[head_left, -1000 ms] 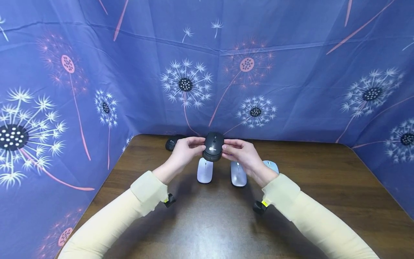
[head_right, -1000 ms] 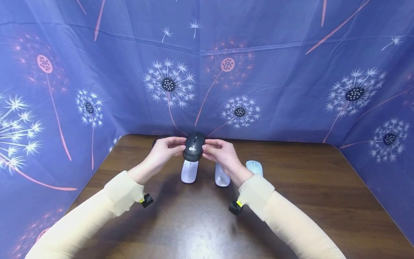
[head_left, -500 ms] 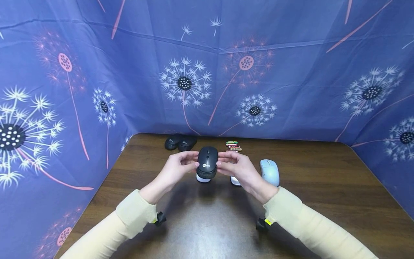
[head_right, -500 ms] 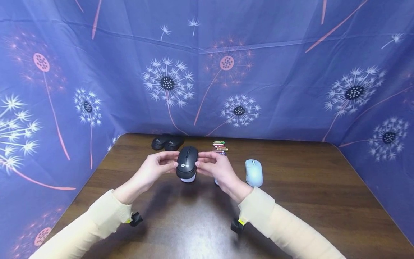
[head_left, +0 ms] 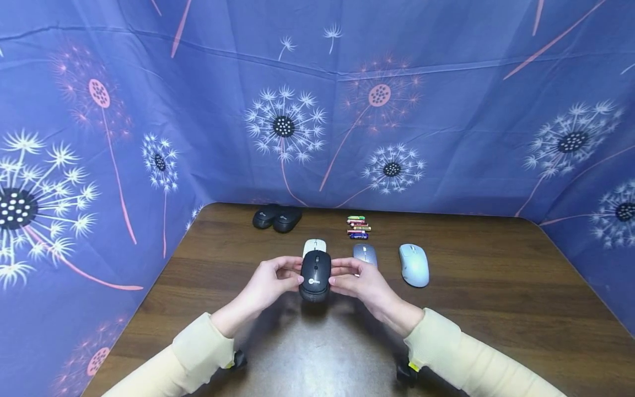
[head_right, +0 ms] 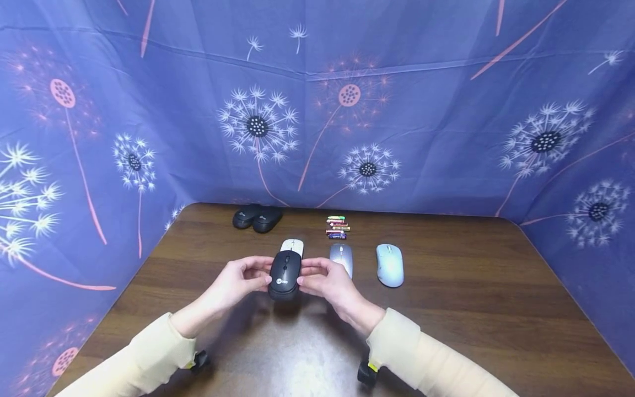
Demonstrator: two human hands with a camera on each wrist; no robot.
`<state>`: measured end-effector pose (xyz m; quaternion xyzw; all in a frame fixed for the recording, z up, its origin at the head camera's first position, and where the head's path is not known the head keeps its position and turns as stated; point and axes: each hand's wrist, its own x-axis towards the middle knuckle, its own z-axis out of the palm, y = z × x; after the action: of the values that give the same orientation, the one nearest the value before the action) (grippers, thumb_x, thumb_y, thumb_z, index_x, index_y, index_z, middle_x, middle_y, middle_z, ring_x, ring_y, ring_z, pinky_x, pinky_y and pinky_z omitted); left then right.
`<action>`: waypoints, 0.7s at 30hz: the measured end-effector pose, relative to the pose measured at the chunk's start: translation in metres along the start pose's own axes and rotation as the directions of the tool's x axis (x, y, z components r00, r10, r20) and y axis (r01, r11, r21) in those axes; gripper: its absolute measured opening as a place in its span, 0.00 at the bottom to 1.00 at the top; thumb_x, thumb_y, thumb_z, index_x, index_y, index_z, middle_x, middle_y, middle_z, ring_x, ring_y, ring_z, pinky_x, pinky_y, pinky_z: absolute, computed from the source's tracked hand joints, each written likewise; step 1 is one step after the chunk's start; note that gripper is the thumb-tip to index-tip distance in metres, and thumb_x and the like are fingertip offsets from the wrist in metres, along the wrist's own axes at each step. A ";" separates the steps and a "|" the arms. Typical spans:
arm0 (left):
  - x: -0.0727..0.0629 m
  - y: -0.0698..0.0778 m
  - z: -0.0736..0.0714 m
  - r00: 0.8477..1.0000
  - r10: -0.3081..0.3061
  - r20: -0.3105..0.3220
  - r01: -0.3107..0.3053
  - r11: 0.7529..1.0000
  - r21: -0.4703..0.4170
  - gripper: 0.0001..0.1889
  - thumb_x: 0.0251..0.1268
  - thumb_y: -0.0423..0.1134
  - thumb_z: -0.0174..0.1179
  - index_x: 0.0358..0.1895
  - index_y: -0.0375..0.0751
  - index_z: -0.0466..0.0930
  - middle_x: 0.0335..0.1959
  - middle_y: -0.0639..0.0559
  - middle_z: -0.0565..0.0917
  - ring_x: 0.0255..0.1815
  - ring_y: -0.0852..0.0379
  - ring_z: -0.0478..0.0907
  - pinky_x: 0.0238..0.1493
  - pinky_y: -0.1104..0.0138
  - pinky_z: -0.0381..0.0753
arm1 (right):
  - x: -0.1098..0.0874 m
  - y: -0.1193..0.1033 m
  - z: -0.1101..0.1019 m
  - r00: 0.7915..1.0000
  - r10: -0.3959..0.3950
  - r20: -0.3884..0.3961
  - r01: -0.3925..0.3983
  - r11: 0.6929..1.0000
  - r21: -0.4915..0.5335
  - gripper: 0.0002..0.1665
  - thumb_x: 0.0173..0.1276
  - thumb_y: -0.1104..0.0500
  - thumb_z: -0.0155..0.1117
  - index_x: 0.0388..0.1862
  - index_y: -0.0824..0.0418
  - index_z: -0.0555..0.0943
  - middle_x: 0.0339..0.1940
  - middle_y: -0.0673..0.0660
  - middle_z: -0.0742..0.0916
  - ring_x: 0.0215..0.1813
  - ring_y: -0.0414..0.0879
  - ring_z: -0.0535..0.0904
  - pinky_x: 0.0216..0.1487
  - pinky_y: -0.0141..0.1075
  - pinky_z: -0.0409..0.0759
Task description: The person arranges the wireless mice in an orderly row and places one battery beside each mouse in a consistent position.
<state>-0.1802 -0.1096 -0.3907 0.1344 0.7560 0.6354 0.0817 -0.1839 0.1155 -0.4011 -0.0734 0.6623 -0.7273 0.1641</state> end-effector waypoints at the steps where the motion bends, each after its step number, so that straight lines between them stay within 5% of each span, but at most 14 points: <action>1: -0.001 -0.002 0.001 1.000 -0.004 0.000 0.004 1.000 0.007 0.22 0.56 0.25 0.61 0.56 0.24 0.72 0.47 0.32 0.79 0.39 0.54 0.81 0.39 0.62 0.84 | -0.001 0.003 0.000 1.000 0.006 0.000 -0.006 1.000 0.003 0.29 0.60 0.70 0.63 0.60 0.76 0.68 0.48 0.66 0.80 0.44 0.46 0.82 0.51 0.43 0.80; 15: -0.017 -0.032 0.007 0.996 -0.085 0.005 0.085 0.994 0.065 0.23 0.55 0.26 0.62 0.56 0.25 0.73 0.46 0.35 0.81 0.39 0.51 0.82 0.37 0.66 0.83 | -0.008 0.035 0.008 0.999 0.042 -0.016 -0.042 0.998 -0.056 0.27 0.58 0.71 0.63 0.57 0.79 0.69 0.43 0.65 0.82 0.39 0.43 0.83 0.46 0.39 0.83; 21: -0.022 -0.040 0.008 0.993 -0.115 0.021 0.114 0.993 0.024 0.23 0.55 0.24 0.60 0.56 0.22 0.71 0.46 0.34 0.80 0.38 0.54 0.80 0.37 0.61 0.84 | -0.008 0.044 0.011 0.997 0.071 -0.012 -0.071 0.996 -0.053 0.27 0.58 0.72 0.63 0.56 0.80 0.69 0.40 0.63 0.82 0.36 0.41 0.82 0.43 0.37 0.83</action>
<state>-0.1612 -0.1147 -0.4325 0.0989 0.7688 0.6194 0.1249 -0.1665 0.1047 -0.4425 -0.0504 0.6846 -0.7034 0.1844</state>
